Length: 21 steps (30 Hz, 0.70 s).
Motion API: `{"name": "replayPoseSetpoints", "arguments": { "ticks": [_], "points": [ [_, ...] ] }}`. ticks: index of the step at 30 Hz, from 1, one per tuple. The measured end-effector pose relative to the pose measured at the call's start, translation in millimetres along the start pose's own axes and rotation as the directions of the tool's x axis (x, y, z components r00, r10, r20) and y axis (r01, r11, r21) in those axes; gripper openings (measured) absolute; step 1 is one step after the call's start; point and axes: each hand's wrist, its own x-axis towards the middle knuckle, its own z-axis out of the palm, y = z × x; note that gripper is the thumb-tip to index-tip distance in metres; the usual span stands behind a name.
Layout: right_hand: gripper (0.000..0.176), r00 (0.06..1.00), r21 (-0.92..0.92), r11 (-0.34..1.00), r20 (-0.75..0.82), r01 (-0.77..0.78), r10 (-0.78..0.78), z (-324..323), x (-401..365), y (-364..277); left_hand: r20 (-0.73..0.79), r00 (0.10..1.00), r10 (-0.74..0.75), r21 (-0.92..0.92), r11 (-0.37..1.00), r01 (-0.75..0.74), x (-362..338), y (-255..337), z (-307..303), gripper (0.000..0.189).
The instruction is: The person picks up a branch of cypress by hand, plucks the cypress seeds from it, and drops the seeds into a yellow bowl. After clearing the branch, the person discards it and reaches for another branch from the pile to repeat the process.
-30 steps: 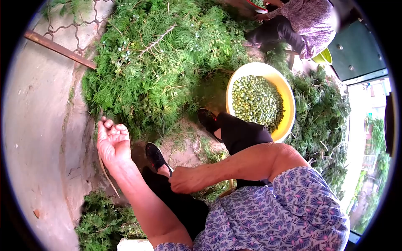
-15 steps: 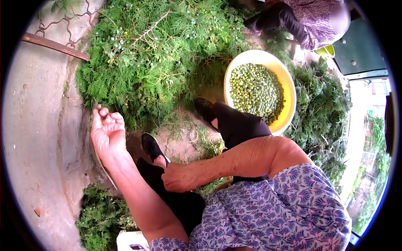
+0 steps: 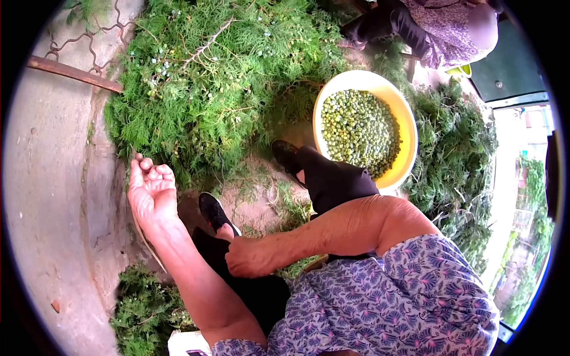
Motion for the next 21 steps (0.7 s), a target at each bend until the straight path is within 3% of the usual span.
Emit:
{"name": "replayPoseSetpoints", "arguments": {
  "ticks": [3,5,6,8,9,11,12,14,15,17,18,20,21],
  "points": [
    [0.016,0.998,-0.053,0.997,0.037,0.057,-0.055,2,0,0,-0.002,1.0,-0.005,-0.023,1.0,0.005,1,0,-1,0.017],
    [0.015,0.997,0.158,0.987,-0.079,-0.001,0.013,-11,-5,-2,-0.003,1.0,0.005,-0.005,1.0,-0.005,0,0,-1,0.016],
    [0.015,0.997,0.156,0.988,-0.08,-0.001,0.014,-2,-1,-1,0.002,1.0,0.007,0.009,1.0,-0.008,0,-1,0,0.016],
    [0.015,0.998,-0.107,0.992,0.02,0.067,-0.066,24,8,0,0.016,1.0,-0.006,0.0,1.0,0.006,2,-1,-3,0.016],
    [0.015,0.998,-0.109,0.992,0.021,0.06,-0.058,18,4,0,0.028,0.999,-0.018,-0.018,1.0,0.018,4,0,-5,0.016],
    [0.016,0.994,0.113,0.992,-0.09,-0.052,0.062,0,-2,-4,0.041,0.999,-0.021,-0.012,1.0,0.021,6,0,-8,0.017],
    [0.016,0.994,0.11,0.993,-0.091,-0.051,0.061,13,3,-2,0.042,0.999,-0.019,-0.013,1.0,0.02,6,0,-8,0.017],
    [0.015,0.998,-0.129,0.99,0.031,0.049,-0.046,51,15,4,0.025,0.999,-0.02,-0.015,1.0,0.02,5,0,-7,0.016],
    [0.015,0.998,-0.129,0.99,0.032,0.05,-0.046,38,11,2,0.025,1.0,-0.019,-0.015,1.0,0.02,4,0,-7,0.016],
    [0.014,0.996,0.149,0.989,-0.081,-0.019,0.031,-4,-2,-3,0.014,1.0,0.002,-0.001,1.0,-0.002,3,-1,-6,0.016],
    [0.014,0.996,0.142,0.989,-0.075,-0.034,0.046,6,2,-3,0.017,1.0,-0.007,-0.013,1.0,0.007,3,-1,-7,0.016],
    [0.014,0.994,-0.253,0.967,0.109,0.028,0.0,55,21,0,0.042,0.999,-0.003,0.007,1.0,0.003,6,0,-11,0.017],
    [0.015,1.0,-0.212,0.977,0.012,-0.016,0.019,58,22,2,0.038,0.999,-0.007,0.035,0.999,0.005,5,-1,-7,0.017]
  ]
}}
